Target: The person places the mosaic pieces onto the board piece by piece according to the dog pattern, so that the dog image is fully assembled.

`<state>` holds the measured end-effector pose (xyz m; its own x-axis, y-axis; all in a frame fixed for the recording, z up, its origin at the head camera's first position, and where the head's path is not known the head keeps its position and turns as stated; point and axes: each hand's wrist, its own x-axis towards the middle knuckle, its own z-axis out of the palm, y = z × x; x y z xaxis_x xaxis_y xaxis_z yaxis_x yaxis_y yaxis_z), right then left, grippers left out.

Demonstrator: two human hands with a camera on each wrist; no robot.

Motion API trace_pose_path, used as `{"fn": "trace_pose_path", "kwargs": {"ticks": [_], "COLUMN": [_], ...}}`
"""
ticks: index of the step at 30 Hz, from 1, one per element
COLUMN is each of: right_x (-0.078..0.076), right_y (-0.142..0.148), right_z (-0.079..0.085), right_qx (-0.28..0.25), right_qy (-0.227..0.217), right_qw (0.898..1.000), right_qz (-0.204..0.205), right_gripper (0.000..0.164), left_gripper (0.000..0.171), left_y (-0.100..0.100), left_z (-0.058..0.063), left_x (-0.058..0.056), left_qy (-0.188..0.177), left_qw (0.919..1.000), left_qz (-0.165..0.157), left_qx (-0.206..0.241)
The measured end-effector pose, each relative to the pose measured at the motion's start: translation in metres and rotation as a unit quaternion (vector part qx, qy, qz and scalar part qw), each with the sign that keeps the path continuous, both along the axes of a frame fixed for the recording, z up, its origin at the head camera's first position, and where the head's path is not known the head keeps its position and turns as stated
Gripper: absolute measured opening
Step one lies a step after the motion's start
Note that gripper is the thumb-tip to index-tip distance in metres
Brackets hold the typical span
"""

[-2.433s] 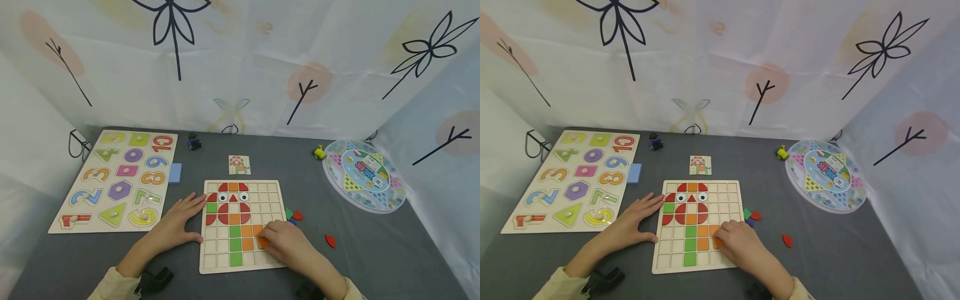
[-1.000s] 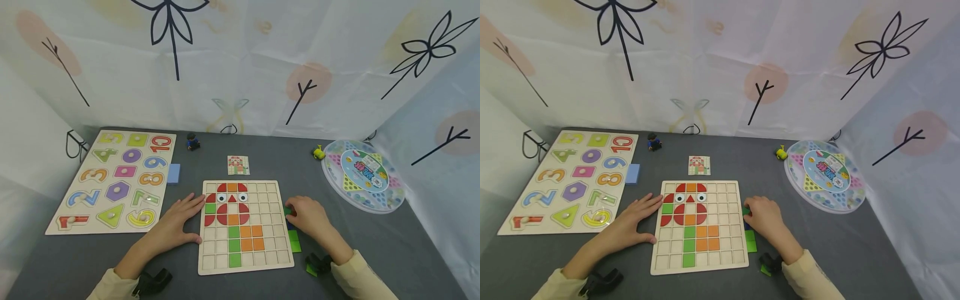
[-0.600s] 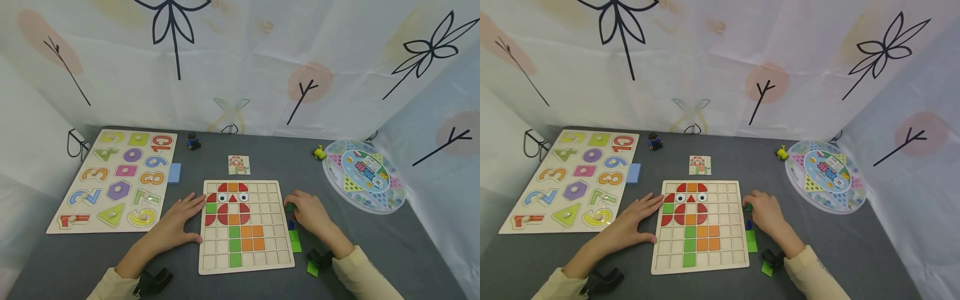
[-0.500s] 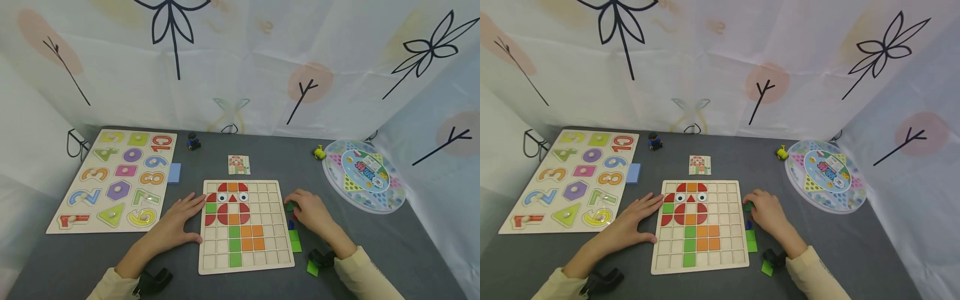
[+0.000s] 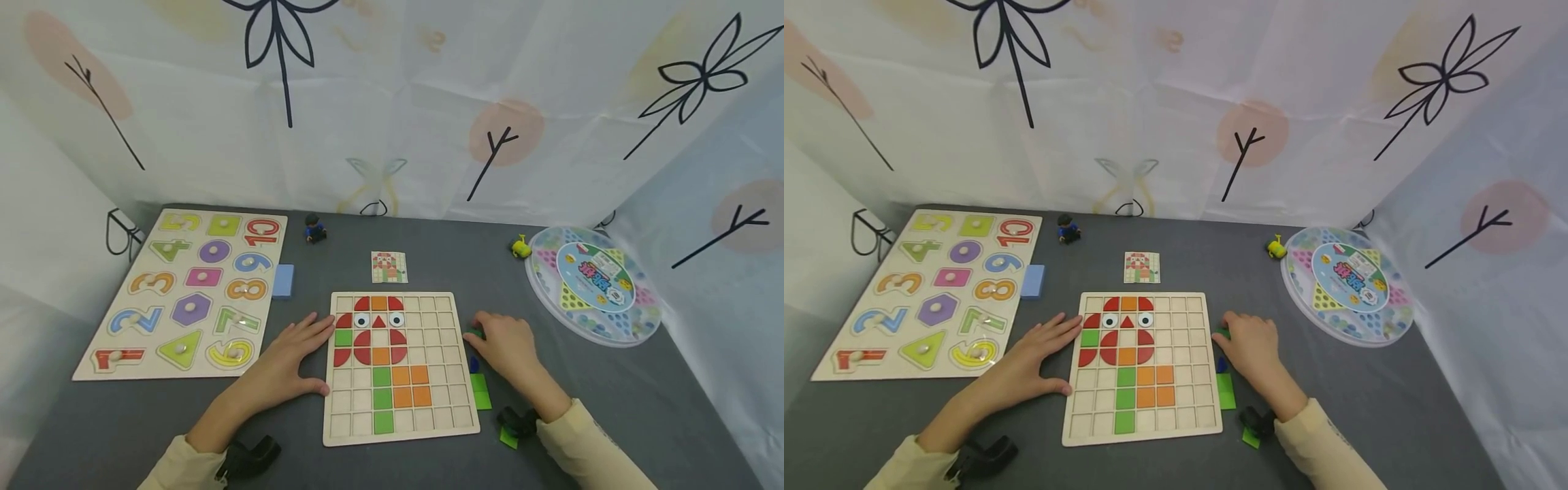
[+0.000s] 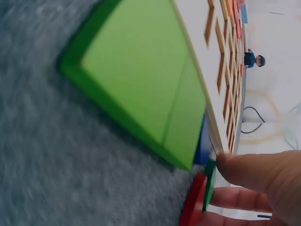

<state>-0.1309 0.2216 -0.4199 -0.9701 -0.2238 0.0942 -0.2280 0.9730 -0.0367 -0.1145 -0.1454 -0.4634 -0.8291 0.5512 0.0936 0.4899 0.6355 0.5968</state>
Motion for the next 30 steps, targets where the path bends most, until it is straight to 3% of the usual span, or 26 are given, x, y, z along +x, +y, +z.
{"fn": "trace_pose_path", "kwargs": {"ticks": [6, 11, 16, 30], "right_x": [-0.0023, -0.0026, -0.0016, 0.0031], "right_y": [-0.0047, -0.0042, -0.0039, -0.0030], "right_z": [-0.0010, -0.0016, -0.0022, -0.0019], "right_qx": [-0.011, -0.030, -0.033, -0.049], "right_qy": [-0.014, -0.018, -0.030, -0.003], "right_qw": [1.000, 0.999, 0.999, 0.999], "right_qz": [0.007, 0.034, 0.013, 0.007], "right_gripper": [0.012, 0.021, 0.032, 0.020], "left_gripper": [0.098, 0.099, 0.099, 0.099], "left_y": [-0.0003, -0.0003, -0.0002, 0.0001], "left_z": [0.0003, 0.0007, 0.0002, 0.0011], "left_x": [-0.0006, -0.0008, -0.0004, 0.0005], "left_qy": [-0.001, -0.001, 0.000, -0.003], "left_qw": [1.0000, 1.0000, 1.0000, 1.0000], "left_qz": [-0.001, 0.000, -0.001, 0.000], "left_qx": [-0.002, -0.001, 0.001, -0.005]}}
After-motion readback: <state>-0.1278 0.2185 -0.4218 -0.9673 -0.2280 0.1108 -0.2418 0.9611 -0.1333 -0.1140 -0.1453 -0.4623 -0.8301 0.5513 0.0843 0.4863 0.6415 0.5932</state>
